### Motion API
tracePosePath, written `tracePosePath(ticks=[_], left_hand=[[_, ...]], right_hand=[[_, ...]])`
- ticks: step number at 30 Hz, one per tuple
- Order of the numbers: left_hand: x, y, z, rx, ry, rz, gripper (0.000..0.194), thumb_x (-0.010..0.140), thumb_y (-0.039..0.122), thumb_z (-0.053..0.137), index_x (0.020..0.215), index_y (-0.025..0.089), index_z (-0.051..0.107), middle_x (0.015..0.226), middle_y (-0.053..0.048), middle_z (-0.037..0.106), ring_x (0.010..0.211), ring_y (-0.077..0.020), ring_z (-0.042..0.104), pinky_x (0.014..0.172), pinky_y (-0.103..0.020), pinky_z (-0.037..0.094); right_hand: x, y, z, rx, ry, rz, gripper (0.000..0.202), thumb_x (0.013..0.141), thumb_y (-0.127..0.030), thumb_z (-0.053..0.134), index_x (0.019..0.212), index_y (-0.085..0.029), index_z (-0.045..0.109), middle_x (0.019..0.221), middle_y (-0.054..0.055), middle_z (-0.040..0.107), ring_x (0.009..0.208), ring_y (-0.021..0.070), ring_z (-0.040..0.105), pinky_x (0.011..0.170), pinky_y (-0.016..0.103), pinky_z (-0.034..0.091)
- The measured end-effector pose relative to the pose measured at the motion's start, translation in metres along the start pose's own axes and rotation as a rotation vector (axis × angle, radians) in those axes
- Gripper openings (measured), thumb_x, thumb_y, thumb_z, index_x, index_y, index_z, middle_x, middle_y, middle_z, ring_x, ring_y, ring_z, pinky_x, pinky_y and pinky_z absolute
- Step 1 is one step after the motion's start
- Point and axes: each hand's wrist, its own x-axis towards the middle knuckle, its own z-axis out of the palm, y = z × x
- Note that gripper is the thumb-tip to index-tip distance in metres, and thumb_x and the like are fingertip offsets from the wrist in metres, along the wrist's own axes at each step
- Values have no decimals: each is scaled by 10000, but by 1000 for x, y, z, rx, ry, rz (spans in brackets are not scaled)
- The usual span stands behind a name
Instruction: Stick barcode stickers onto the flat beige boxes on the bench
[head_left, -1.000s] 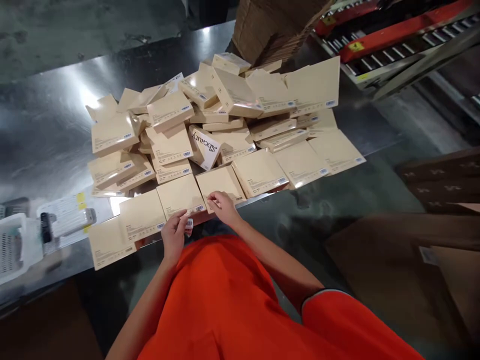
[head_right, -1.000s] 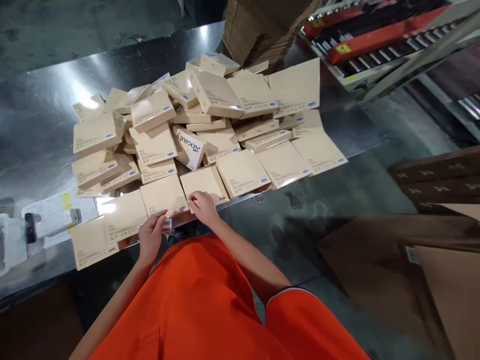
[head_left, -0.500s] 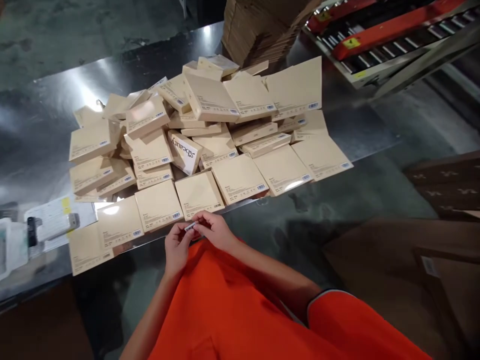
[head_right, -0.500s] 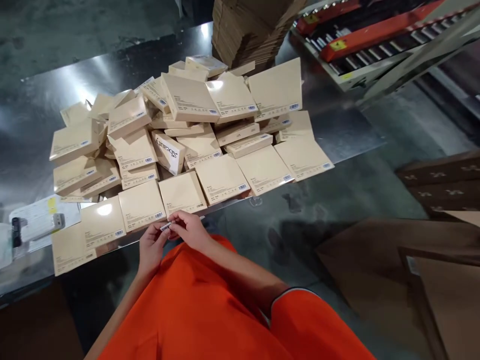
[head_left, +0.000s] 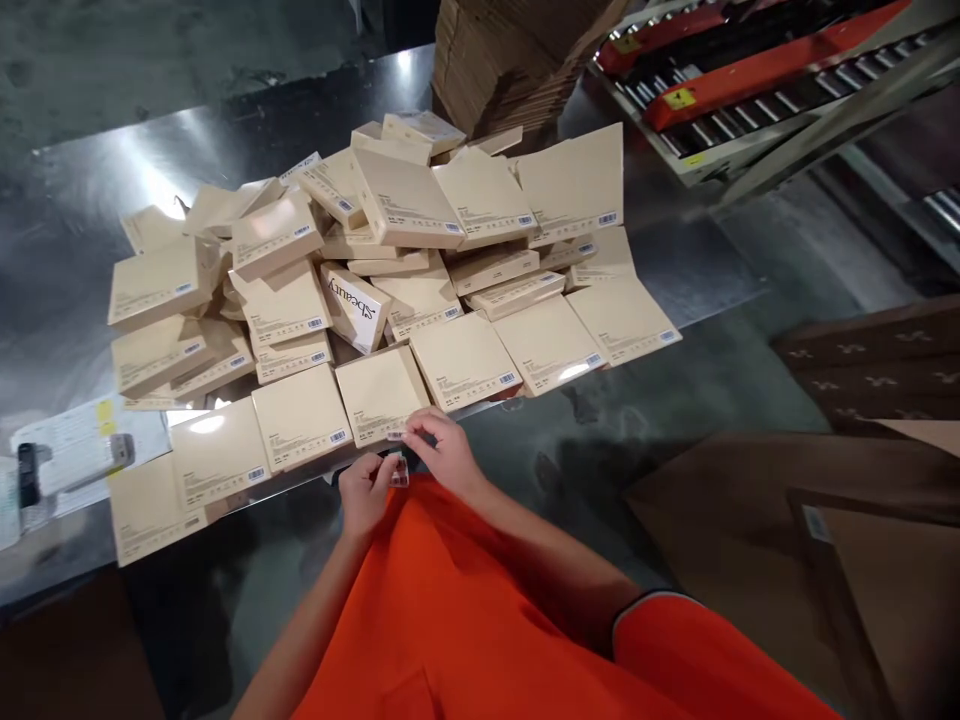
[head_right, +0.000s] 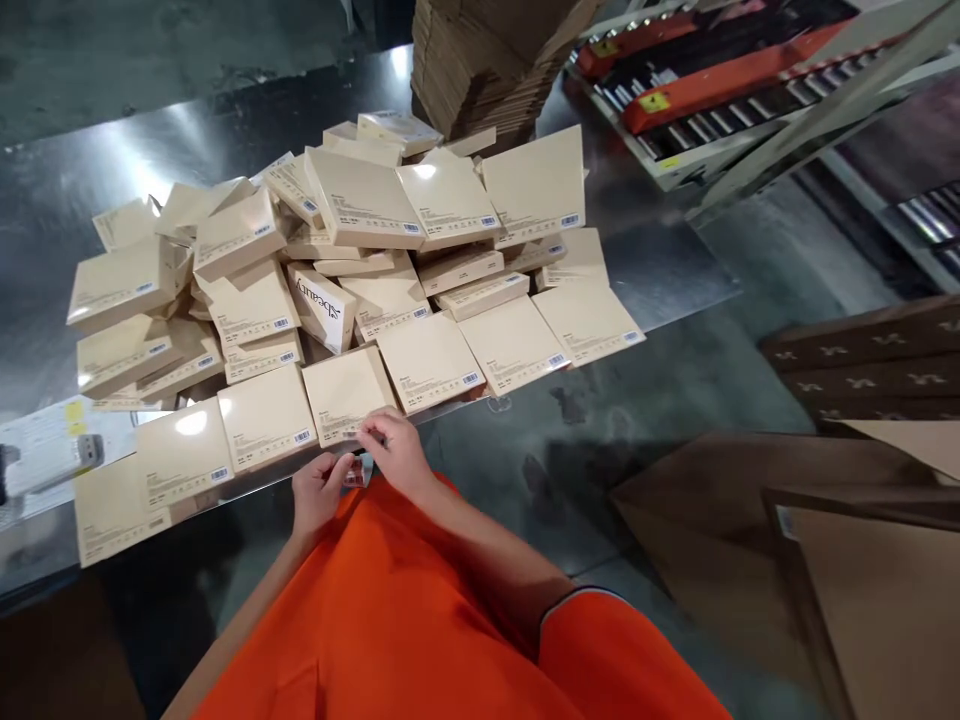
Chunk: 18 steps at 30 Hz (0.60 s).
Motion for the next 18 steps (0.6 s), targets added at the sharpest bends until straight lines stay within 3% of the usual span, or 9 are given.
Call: tracePosePath(ticks=[3,6,9,13,18], left_hand=[[5,-8,2,47,-69,83,338,835,356,567,530,212,547,938,-73,737,913,-238,670,820,-369,513],[12,-13,4,242,-182,213,257,798,268,624,551,210,588,1297,-51,617,1302,-314,459,1129,-520,270],[16,-16,8,420,-247,274,236,830,229,587,597,214,627,1338,-42,581,1340,-335,407,1145,-610,169],[18,-15,10,432,-254,265,274,851,242,564,586,212,627,1321,-50,593,1331,-351,414,1126,-624,214],[19,-14,6,448,-281,267,261,850,239,564,601,213,638,1332,-40,586,1336,-337,412,1125,-602,247]], right_hand=[[13,9,-15,-296,158,49,214,879,-309,506,768,-210,660,1143,110,598,1160,274,463,1003,453,330],[18,19,-17,-602,134,69,233,868,-293,535,695,-211,670,1347,84,507,1317,331,294,1052,542,197],[14,29,-7,-709,54,57,246,862,-259,528,670,-199,668,1412,65,459,1347,340,250,1051,556,189],[7,39,7,-754,76,67,255,866,-256,510,670,-186,656,1461,53,406,1375,345,188,1069,566,160],[8,42,11,-800,58,79,271,885,-268,476,699,-190,657,1475,56,384,1371,344,194,1063,581,153]])
